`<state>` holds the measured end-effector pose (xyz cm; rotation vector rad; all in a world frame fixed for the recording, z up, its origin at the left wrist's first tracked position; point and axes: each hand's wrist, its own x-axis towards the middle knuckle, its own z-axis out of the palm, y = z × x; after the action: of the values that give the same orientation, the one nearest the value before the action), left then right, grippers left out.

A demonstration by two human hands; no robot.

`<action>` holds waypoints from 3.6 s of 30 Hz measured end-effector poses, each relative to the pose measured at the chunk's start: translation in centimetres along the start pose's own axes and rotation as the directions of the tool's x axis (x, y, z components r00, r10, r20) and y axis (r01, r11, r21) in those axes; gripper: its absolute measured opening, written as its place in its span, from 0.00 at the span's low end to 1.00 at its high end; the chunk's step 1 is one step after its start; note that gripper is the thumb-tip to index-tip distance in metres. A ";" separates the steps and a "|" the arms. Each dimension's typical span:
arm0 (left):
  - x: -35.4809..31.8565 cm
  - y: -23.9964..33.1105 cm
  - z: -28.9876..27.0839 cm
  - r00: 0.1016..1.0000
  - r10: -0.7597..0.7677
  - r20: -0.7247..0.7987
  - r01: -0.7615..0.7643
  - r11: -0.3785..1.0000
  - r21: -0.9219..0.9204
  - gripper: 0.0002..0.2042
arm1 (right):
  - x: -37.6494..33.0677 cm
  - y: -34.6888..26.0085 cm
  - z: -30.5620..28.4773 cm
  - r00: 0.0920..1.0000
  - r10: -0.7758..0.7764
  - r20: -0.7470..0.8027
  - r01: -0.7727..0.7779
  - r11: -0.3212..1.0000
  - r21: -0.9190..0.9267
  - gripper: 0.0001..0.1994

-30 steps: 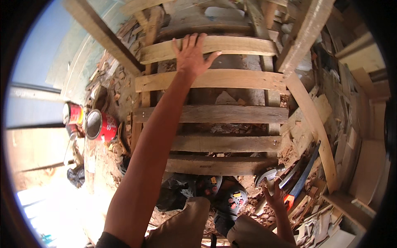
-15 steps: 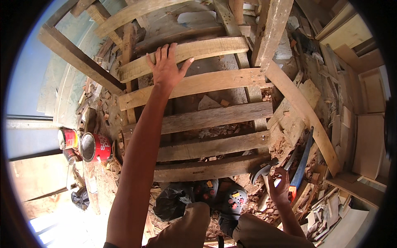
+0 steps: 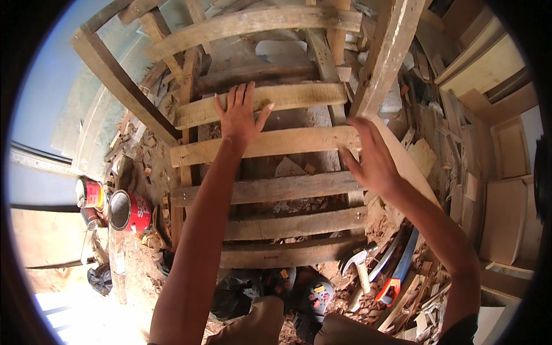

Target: The person uses a hammer to pry apart and remove wooden slats from a wooden pallet. They repeatedly position the hammer under the slats, lever them loose, and pull them away from the frame.

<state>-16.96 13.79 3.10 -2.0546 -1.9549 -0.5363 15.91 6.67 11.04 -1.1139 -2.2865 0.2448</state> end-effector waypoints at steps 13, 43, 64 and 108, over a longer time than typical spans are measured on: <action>0.0 0.9 -0.8 1.000 -0.024 0.020 0.025 0.996 -0.090 0.41 | 10.1 4.1 11.1 0.996 0.092 -0.003 -0.084 0.897 -0.434 0.36; 0.1 1.3 -1.2 0.999 -0.039 0.012 0.041 0.990 -0.135 0.42 | 10.0 3.4 11.0 0.989 0.077 -0.126 -0.117 0.931 -0.347 0.32; -0.1 1.0 -0.8 0.998 -0.020 -0.063 0.010 0.988 -0.156 0.41 | 10.0 2.8 10.7 0.986 0.088 -0.139 -0.128 0.940 -0.315 0.43; -0.1 1.2 0.1 0.996 0.013 -0.088 -0.021 0.995 -0.092 0.39 | 9.7 4.2 11.2 0.988 0.065 -0.140 -0.111 0.930 -0.351 0.39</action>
<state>-15.77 13.69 3.07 -2.0634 -1.8946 -0.7141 7.55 17.71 4.25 -1.3718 -2.2227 -0.2151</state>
